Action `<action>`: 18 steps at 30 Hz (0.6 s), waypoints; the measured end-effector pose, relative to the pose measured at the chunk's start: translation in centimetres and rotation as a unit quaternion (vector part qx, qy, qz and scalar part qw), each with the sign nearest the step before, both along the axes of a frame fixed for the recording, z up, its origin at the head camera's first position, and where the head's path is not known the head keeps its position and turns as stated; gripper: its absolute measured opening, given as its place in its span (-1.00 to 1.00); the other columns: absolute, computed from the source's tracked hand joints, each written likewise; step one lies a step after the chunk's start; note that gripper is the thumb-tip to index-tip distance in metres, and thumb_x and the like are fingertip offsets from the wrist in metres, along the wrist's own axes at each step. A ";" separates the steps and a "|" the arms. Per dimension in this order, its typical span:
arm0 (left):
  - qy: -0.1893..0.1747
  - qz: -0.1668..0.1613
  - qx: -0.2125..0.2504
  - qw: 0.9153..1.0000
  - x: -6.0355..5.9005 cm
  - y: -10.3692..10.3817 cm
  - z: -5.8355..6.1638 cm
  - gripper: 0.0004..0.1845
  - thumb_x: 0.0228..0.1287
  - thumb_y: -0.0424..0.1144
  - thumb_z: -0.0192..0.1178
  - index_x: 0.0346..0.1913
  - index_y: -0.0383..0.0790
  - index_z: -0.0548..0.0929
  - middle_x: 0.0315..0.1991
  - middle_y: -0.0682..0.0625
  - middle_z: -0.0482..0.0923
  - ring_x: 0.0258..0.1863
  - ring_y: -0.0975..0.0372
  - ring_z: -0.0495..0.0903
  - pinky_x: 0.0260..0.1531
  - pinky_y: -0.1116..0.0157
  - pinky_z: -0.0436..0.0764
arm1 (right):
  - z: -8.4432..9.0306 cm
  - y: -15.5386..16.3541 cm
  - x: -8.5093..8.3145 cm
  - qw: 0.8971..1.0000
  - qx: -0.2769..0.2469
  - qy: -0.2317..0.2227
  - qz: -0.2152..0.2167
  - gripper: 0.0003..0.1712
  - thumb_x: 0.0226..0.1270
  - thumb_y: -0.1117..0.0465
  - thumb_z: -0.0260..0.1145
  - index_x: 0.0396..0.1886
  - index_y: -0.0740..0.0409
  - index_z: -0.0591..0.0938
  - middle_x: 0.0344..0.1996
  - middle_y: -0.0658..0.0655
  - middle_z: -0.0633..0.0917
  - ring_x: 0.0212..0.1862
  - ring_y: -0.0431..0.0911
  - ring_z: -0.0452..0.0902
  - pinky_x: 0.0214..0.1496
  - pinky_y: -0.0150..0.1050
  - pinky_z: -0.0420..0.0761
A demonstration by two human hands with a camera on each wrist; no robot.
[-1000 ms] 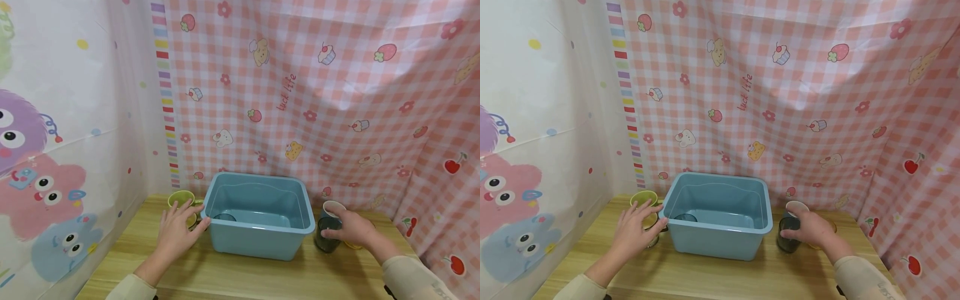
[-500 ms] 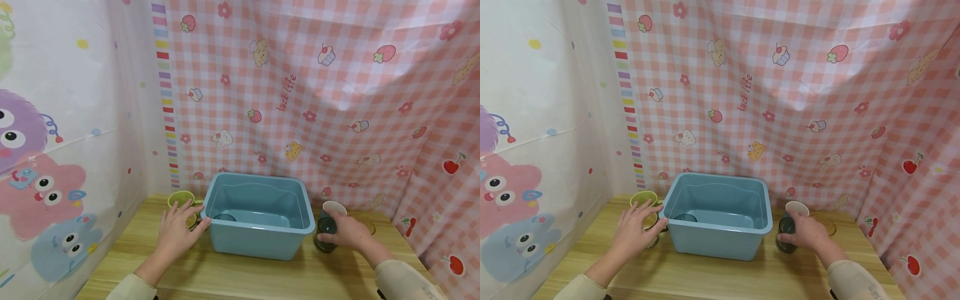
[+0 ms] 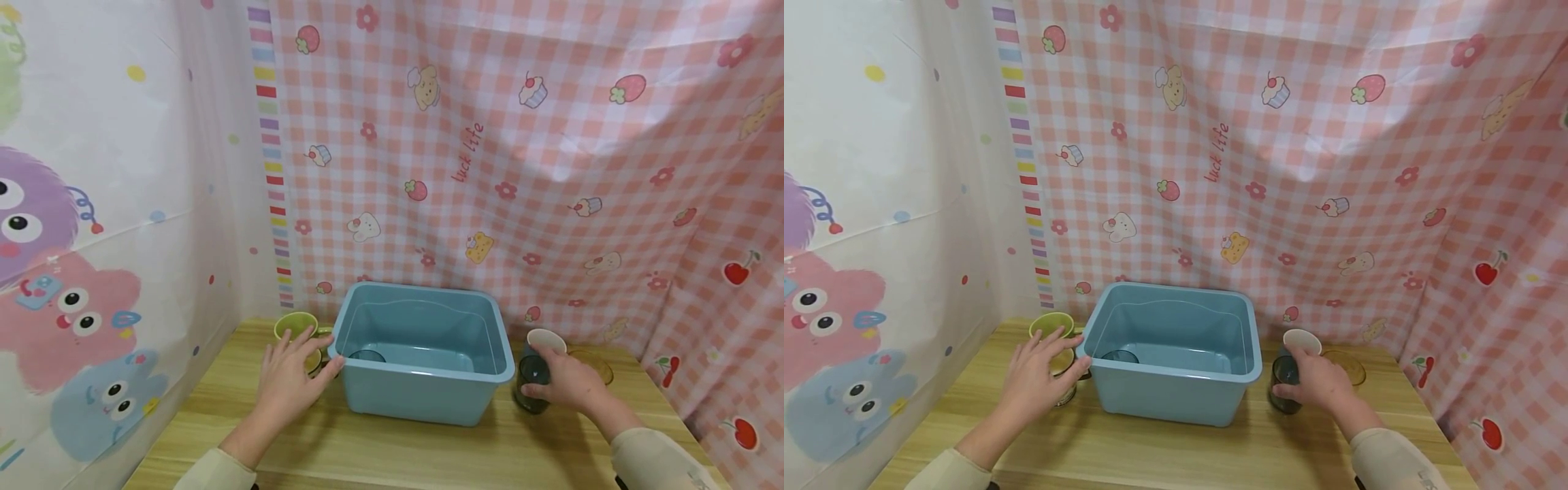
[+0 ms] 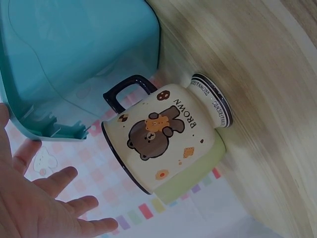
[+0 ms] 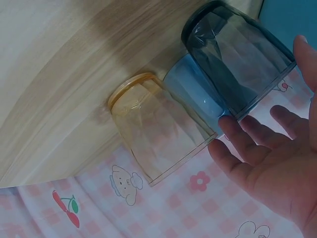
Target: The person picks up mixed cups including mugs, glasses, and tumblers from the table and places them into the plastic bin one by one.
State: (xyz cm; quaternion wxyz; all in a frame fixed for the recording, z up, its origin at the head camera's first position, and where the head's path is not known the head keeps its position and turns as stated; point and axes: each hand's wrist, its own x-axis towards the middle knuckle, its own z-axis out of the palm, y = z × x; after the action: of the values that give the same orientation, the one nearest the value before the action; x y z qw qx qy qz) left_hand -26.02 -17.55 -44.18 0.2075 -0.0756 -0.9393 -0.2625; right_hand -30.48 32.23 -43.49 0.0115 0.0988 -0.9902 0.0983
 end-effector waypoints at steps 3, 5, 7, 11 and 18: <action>0.001 -0.001 0.001 1.000 0.0 0.0 0.0 -0.39 0.43 0.35 0.27 0.35 0.10 0.71 0.56 -0.20 0.45 0.61 -0.41 0.21 0.49 -0.58 0.03 | 0.1 -0.1 0.0 1.000 -0.003 -0.003 0.001 0.14 0.18 -0.25 0.62 0.57 0.28 0.38 0.24 0.57 0.64 0.08 0.49 0.68 -0.04 0.40 0.67; 0.001 -0.002 0.003 1.000 0.0 0.0 0.1 -0.39 0.43 0.35 0.27 0.35 0.09 0.71 0.56 -0.20 0.45 0.61 -0.41 0.20 0.49 -0.59 0.01 | 0.1 -0.1 0.0 1.000 -0.006 -0.002 0.002 0.13 0.19 -0.24 0.62 0.57 0.28 0.38 0.24 0.57 0.64 0.08 0.48 0.69 -0.04 0.40 0.67; 0.000 -0.002 0.003 1.000 0.1 0.0 0.1 -0.39 0.43 0.35 0.27 0.35 0.09 0.71 0.56 -0.20 0.45 0.62 -0.41 0.20 0.50 -0.58 0.00 | 0.1 -0.1 0.0 1.000 -0.006 0.001 0.002 0.12 0.20 -0.24 0.61 0.56 0.28 0.39 0.23 0.56 0.65 0.07 0.48 0.69 -0.04 0.41 0.67; -0.001 -0.001 0.002 1.000 0.1 0.0 0.2 -0.39 0.43 0.34 0.27 0.36 0.09 0.71 0.56 -0.21 0.44 0.61 -0.41 0.20 0.50 -0.58 0.00 | -0.1 -0.1 0.0 1.000 -0.002 0.007 0.004 0.10 0.20 -0.22 0.61 0.56 0.27 0.40 0.21 0.54 0.67 0.06 0.47 0.70 -0.03 0.43 0.65; -0.003 -0.002 0.003 1.000 0.2 0.1 0.2 -0.40 0.44 0.32 0.27 0.36 0.08 0.70 0.57 -0.21 0.44 0.61 -0.41 0.21 0.50 -0.59 0.00 | -0.2 -0.1 -0.1 1.000 0.004 0.020 0.016 0.06 0.22 -0.17 0.62 0.55 0.27 0.42 0.22 0.50 0.68 0.08 0.42 0.71 0.03 0.45 0.63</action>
State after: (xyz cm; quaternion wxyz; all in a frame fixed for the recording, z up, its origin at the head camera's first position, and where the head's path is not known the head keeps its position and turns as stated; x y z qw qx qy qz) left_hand -25.85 -17.45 -43.99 0.2047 -0.0757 -0.9391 -0.2655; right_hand -30.58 32.12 -43.66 0.0296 0.1163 -0.9885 0.0924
